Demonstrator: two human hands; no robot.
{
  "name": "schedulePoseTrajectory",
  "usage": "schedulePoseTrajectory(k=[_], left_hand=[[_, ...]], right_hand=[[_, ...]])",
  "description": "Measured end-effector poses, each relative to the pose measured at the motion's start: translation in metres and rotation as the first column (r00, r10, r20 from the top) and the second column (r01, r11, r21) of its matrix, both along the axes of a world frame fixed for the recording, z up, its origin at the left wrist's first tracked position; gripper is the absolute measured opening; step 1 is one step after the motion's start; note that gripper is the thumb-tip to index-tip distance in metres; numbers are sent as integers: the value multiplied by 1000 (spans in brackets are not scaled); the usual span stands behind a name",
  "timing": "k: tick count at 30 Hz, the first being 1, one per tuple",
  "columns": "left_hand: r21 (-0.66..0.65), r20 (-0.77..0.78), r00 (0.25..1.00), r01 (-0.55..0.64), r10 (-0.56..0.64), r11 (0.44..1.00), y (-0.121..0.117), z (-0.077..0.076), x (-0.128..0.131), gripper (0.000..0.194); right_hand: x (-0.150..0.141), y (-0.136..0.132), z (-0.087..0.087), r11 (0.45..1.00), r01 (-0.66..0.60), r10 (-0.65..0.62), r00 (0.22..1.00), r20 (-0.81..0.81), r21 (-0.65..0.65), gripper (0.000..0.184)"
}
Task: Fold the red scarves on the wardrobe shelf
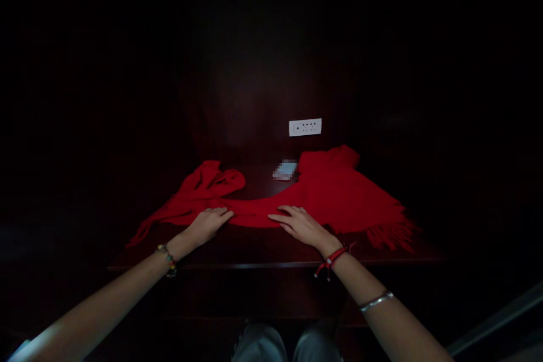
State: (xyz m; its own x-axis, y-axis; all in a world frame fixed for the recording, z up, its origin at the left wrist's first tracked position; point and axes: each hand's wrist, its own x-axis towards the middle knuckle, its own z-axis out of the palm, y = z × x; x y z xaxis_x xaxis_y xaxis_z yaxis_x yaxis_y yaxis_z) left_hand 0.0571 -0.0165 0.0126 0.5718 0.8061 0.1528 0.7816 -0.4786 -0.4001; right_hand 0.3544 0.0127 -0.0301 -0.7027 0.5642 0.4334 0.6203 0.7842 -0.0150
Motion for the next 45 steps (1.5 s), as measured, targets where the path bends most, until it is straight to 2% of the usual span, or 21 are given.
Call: schedulePoseTrajectory(k=[4, 8, 14, 19, 20, 22, 24, 26, 27, 29, 32, 35, 38, 41, 45], left_hand=[[143, 13, 985, -171, 171, 975, 0, 5, -20, 32], [274, 50, 947, -318, 317, 908, -3, 19, -61, 31], [273, 71, 895, -442, 440, 854, -25, 42, -129, 28], [309, 66, 870, -484, 490, 818, -36, 55, -156, 29], [274, 52, 864, -494, 501, 825, -35, 56, -157, 28], [88, -20, 845, -531, 535, 843, -31, 60, -157, 25], [-152, -87, 843, -538, 531, 829, -25, 64, -150, 29], [-274, -77, 858, -508, 508, 817, -17, 69, -136, 37], [-263, -45, 866, -492, 499, 830, -11, 71, -127, 39], [-158, 23, 878, -469, 478, 869, 2, 71, -106, 39], [-19, 78, 942, -326, 327, 945, 29, 62, -80, 46], [-42, 48, 984, -173, 174, 984, 58, 45, -71, 43], [-126, 10, 992, -126, 129, 984, 78, 38, -75, 24], [-132, 35, 995, -85, 90, 988, 77, 50, -83, 18], [30, 162, 986, -43, 38, 999, 47, 75, -95, 19]], right_hand=[[1, 2, -4, 1000, 22, -22, 999, 33, 15, 33], [2, 4, -7, 999, 35, -36, 999, 37, 25, 32], [2, 5, -10, 999, 20, -21, 1000, 14, 47, 31], [4, 7, -12, 999, -9, 9, 1000, 8, 47, 31], [4, 8, -13, 999, -13, 13, 1000, 1, 45, 31], [4, 8, -14, 999, -14, 15, 1000, -15, 44, 30], [4, 8, -14, 999, -4, 5, 1000, -24, 45, 29], [4, 7, -13, 999, 1, 0, 1000, -25, 43, 29], [4, 7, -12, 999, -3, 4, 1000, -26, 39, 29], [4, 6, -11, 999, -11, 13, 999, -41, 32, 31], [5, 6, -11, 999, 16, -12, 995, -103, 41, 37], [5, 5, -11, 995, 82, -72, 986, -147, 58, 37], [6, 6, -10, 990, 126, -118, 984, -136, 57, 29], [6, 8, -9, 982, 180, -168, 972, -167, 61, 27], [9, 8, -8, 968, 230, -197, 943, -268, 99, 29]])
